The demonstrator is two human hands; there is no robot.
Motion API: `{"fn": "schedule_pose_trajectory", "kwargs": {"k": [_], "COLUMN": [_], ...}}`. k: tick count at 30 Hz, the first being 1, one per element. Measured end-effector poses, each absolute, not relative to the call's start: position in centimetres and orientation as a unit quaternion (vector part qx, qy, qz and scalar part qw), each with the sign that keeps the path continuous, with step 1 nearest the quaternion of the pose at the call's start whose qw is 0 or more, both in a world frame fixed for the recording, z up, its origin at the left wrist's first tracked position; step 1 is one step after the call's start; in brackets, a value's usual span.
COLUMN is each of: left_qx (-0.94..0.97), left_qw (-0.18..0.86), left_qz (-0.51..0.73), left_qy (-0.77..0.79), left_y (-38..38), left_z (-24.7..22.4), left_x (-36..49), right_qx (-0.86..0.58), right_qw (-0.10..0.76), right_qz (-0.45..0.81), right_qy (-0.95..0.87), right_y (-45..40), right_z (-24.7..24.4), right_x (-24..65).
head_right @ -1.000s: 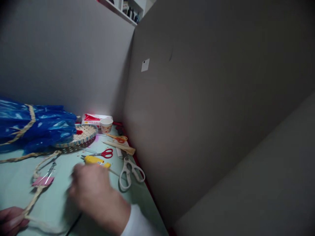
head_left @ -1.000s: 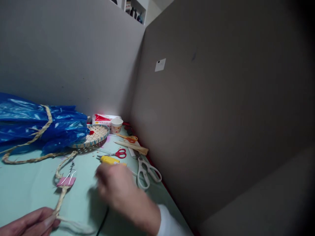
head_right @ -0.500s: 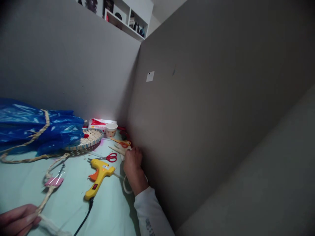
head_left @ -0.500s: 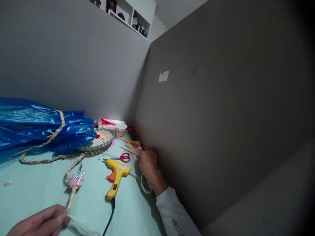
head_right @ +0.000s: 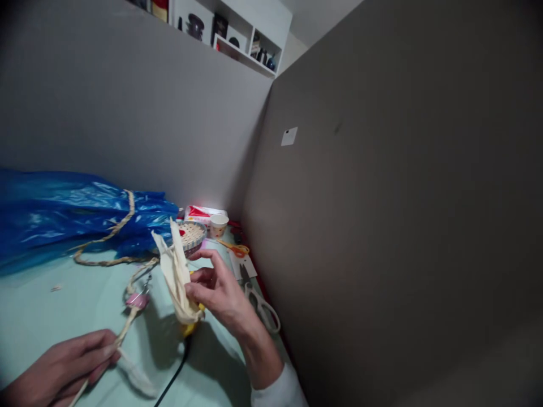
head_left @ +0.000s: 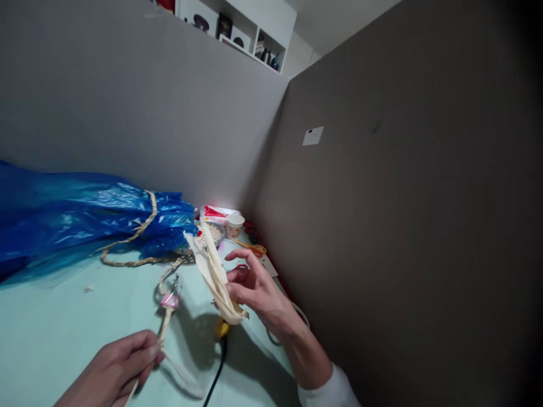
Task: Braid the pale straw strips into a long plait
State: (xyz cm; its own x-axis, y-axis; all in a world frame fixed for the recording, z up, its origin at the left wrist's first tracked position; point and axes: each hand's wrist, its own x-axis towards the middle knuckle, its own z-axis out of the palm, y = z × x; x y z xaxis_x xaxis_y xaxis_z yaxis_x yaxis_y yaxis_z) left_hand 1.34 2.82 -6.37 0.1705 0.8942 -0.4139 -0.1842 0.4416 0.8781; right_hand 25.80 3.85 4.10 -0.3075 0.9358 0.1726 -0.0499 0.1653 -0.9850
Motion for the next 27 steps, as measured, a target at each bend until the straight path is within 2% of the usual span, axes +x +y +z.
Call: {"fn": "schedule_pose_trajectory", "kwargs": {"k": [5, 9, 13, 21, 27], "left_qx": [0.379, 0.403, 0.409, 0.46, 0.441], "left_qw": [0.659, 0.666, 0.667, 0.646, 0.65], "left_qz": [0.368, 0.355, 0.357, 0.341, 0.331], "left_qy": [0.535, 0.518, 0.511, 0.504, 0.523], "left_y": [2.0, 1.9, 1.9, 1.4, 1.3], "left_z": [-3.8, -2.8, -2.8, -2.6, -1.6], "left_x": [1.8, 2.0, 1.8, 1.8, 2.3], "right_qx": [-0.384, -0.446, -0.445, -0.453, -0.437], "right_qw": [0.379, 0.348, 0.32, 0.321, 0.345], "right_qz": [0.465, 0.391, 0.373, 0.329, 0.378], "right_qy": [-0.702, -0.726, -0.748, -0.764, -0.74], "right_y": [2.9, 2.0, 1.5, 1.6, 1.9], "right_z": [3.5, 2.7, 1.9, 0.3, 0.2], "right_x": [23.3, 21.6, 20.9, 20.2, 20.2]}}
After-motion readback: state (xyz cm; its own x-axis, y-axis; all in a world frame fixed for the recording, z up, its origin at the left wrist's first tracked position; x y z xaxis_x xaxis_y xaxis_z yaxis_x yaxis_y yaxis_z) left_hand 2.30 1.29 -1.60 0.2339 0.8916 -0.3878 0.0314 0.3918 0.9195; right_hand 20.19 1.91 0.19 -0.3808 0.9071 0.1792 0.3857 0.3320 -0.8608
